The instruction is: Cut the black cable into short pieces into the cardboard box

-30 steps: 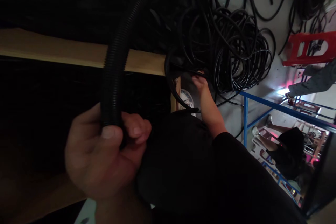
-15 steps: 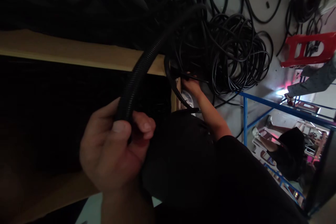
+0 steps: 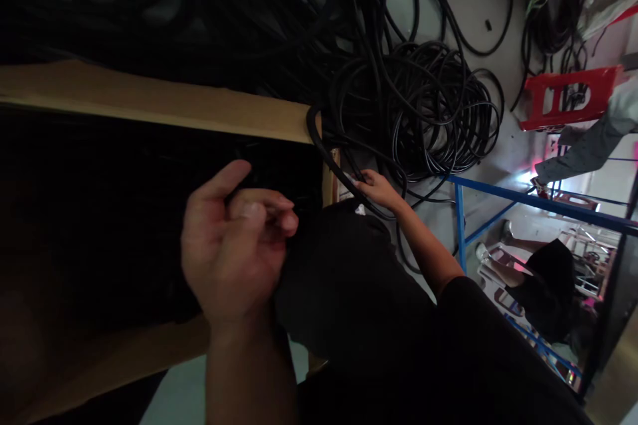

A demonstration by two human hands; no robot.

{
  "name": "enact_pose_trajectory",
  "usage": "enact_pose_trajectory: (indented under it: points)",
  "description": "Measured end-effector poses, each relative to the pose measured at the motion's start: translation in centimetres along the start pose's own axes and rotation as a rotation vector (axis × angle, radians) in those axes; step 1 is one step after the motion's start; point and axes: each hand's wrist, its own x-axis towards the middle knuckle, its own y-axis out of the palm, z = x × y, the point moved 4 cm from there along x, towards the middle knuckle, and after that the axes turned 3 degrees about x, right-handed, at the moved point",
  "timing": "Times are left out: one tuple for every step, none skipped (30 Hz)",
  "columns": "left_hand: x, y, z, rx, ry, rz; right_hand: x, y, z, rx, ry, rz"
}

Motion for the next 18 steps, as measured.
enact_pose_trajectory:
  points:
    - [0.1,-0.2,0.2,0.027,0.018,0.008,-1.4,-0.2,0.4,0.078,0.006,0.011]
    - [0.3,-0.5,0.3,0.055,0.036,0.015,-2.9,-0.4,0.9,0.123,0.009,0.022]
    - [0.5,-0.7,0.5,0.082,0.052,0.022,-4.5,-0.8,1.6,0.138,-0.001,0.037]
    - [0.6,-1.0,0.7,0.108,0.065,0.029,-6.1,-1.3,2.4,0.124,-0.027,0.056]
    - [0.8,-1.2,0.8,0.133,0.076,0.035,-7.7,-2.0,3.3,0.079,-0.064,0.064]
    - [0.9,-1.4,1.0,0.159,0.084,0.04,-9.3,-2.8,4.2,0.007,-0.106,0.056]
    - [0.9,-1.7,1.1,0.184,0.093,0.041,-10.9,-3.7,5.2,-0.086,-0.151,0.031]
    - [1.0,-1.8,1.1,0.208,0.103,0.042,-12.4,-4.7,6.1,-0.19,-0.19,-0.002]
    - [1.0,-2.0,1.2,0.229,0.114,0.043,-13.8,-5.7,7.0,-0.288,-0.221,-0.049]
    - [1.0,-2.1,1.3,0.246,0.126,0.044,-15.2,-6.7,7.8,-0.371,-0.241,-0.102]
    - [1.0,-2.2,1.4,0.26,0.135,0.046,-16.5,-7.6,8.5,-0.428,-0.253,-0.157]
    - [1.0,-2.3,1.5,0.275,0.138,0.051,-17.7,-8.5,9.1,-0.445,-0.256,-0.198]
    - [1.0,-2.4,1.6,0.292,0.137,0.058,-18.9,-9.3,9.6,-0.415,-0.256,-0.206]
    - [1.1,-2.4,1.8,0.311,0.132,0.065,-20.1,-9.8,10.0,-0.337,-0.257,-0.174]
    - [1.1,-2.5,1.9,0.331,0.127,0.071,-21.4,-10.1,10.5,-0.228,-0.261,-0.108]
    - [1.2,-2.6,1.9,0.352,0.124,0.077,-22.8,-10.4,11.0,-0.104,-0.271,-0.023]
    - [1.3,-2.6,1.9,0.372,0.122,0.083,-24.4,-10.6,11.7,0.012,-0.292,0.057]
    - [1.4,-2.7,1.9,0.392,0.123,0.088,-26.2,-10.9,12.5,0.106,-0.327,0.11]
